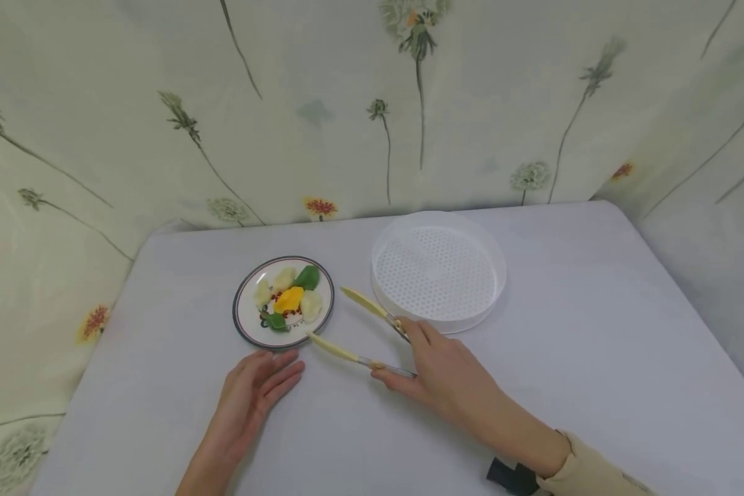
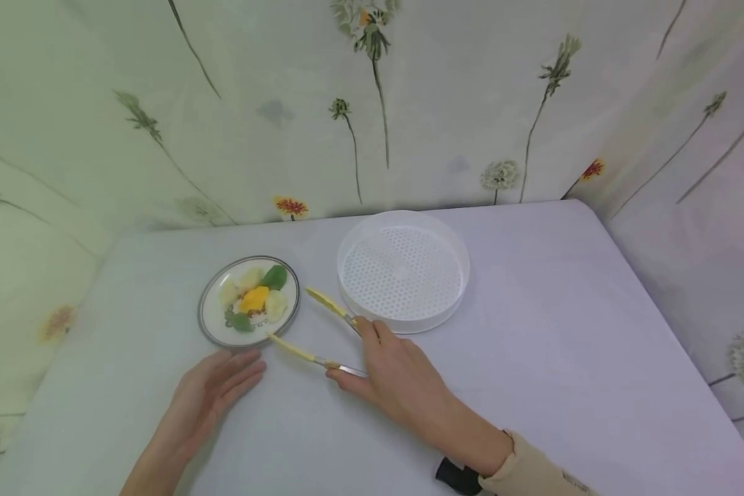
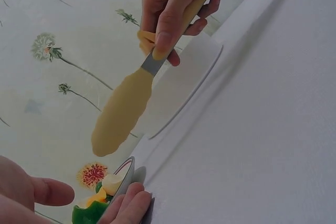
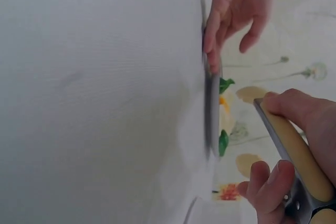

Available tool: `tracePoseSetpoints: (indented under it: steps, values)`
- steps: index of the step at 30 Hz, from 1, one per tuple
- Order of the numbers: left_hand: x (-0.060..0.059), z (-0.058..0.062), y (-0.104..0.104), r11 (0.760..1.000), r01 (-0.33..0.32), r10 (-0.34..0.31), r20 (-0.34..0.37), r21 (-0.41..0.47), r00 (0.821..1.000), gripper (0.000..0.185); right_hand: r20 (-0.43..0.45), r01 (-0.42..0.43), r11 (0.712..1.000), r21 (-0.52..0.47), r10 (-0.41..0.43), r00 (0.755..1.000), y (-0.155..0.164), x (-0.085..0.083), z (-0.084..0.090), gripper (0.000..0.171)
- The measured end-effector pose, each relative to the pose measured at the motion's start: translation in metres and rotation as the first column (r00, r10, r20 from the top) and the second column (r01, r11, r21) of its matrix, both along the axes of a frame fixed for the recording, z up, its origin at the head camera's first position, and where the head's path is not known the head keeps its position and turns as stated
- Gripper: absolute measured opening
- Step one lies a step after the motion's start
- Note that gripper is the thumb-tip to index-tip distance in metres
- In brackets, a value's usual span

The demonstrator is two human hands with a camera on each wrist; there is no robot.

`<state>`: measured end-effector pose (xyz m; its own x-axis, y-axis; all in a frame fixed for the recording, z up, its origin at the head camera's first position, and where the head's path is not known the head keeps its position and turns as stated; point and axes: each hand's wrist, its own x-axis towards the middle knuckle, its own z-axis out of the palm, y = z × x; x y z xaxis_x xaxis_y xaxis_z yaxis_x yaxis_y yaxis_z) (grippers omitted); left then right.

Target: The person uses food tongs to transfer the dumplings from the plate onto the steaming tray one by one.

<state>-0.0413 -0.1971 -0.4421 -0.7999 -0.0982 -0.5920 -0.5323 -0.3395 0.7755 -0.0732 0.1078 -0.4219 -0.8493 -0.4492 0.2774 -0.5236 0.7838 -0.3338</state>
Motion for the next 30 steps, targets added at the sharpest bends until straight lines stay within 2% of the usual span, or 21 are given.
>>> tracePoseSetpoints:
  steps: [6,11,17,30]
  values:
    - [-0.001,0.001,0.0,1.0,0.01,-0.01,-0.006,-0.003,1.0,0.053,0.012,-0.047,0.999,0.029,0.046,0.999,-0.019,-0.016,-0.001,0.075]
    - [0.0,-0.001,0.001,1.0,0.007,-0.007,-0.01,-0.005,1.0,0.052,0.063,-0.047,0.997,0.069,0.042,0.997,-0.031,-0.023,-0.003,0.073]
    - [0.001,-0.001,-0.001,1.0,0.02,-0.02,-0.03,-0.01,0.999,0.055,0.067,-0.057,0.995,0.079,0.052,0.996,-0.037,-0.032,-0.005,0.067]
    - [0.0,-0.002,-0.002,0.999,0.036,-0.036,-0.032,-0.016,0.999,0.057,0.099,-0.098,0.979,0.179,0.081,0.992,-0.05,-0.042,0.015,0.058]
